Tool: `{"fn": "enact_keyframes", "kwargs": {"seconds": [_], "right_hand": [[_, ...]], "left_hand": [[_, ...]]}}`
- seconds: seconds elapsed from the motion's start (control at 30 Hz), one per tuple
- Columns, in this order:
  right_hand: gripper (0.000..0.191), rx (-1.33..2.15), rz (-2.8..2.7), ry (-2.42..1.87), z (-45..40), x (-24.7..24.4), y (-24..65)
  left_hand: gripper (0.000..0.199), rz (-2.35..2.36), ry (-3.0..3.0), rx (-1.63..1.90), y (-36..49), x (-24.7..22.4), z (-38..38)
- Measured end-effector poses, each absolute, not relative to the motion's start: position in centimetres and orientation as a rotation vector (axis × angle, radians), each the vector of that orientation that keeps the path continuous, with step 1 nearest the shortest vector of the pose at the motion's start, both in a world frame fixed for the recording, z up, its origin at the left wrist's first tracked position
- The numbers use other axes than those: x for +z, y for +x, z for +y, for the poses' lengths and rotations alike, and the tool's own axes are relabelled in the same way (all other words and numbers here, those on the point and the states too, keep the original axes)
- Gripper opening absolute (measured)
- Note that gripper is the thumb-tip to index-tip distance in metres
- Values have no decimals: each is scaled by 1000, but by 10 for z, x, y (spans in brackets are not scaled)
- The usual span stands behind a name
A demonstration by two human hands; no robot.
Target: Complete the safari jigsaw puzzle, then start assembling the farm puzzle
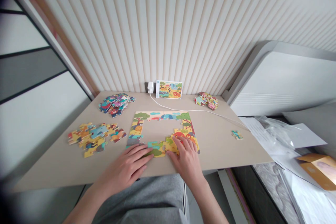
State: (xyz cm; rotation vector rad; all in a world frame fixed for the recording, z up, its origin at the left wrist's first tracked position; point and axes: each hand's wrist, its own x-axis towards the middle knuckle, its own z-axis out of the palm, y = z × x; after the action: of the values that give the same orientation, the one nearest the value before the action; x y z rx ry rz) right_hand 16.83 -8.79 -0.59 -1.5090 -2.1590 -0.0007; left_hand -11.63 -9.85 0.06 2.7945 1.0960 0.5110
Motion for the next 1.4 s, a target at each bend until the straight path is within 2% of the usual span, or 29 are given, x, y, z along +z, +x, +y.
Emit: {"fn": "enact_keyframes", "kwargs": {"seconds": [0.3,0.5,1.4], "right_hand": [[38,-4,-2142,-1527,-87,-17,159],[22,-18,-2202,-1483,-89,-13,167],[26,-19,-2417,-1177,-89,-7,194]], "left_hand": [[39,1109,2768,536,-115,4,-100],[39,1102,2770,534,-115,4,-100],[40,1082,2787,564,-117,1,-99]]}}
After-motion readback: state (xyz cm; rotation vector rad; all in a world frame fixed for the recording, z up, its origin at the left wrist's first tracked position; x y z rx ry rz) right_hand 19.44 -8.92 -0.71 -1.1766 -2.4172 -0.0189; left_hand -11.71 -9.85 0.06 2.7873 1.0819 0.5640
